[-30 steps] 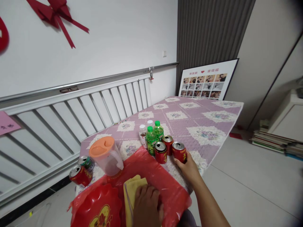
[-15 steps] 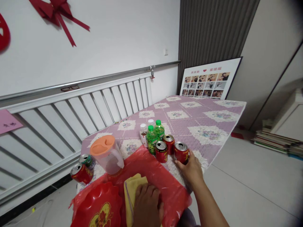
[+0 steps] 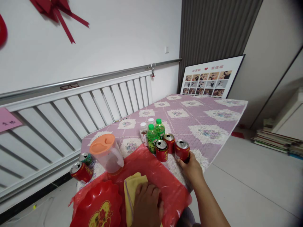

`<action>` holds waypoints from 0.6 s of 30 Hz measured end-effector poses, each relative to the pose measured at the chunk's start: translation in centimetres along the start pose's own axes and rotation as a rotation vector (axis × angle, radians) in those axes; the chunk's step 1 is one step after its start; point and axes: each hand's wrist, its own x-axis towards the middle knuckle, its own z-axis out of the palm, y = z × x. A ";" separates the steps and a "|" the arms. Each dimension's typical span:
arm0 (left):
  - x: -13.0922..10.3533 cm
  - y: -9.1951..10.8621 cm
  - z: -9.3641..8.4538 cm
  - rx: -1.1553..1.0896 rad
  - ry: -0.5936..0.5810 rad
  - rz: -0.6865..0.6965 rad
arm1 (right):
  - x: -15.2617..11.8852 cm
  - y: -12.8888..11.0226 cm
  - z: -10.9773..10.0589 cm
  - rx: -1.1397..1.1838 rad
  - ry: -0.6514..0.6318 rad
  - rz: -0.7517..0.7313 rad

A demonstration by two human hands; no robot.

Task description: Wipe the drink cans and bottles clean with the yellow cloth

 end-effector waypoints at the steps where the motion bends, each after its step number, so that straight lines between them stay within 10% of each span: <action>1: 0.0 0.0 0.0 0.003 0.000 0.003 | 0.0 0.0 0.0 -0.009 -0.002 0.009; 18: 0.1 0.5 -0.6 0.021 -0.044 -0.037 | 0.2 0.1 0.2 -0.030 0.024 -0.056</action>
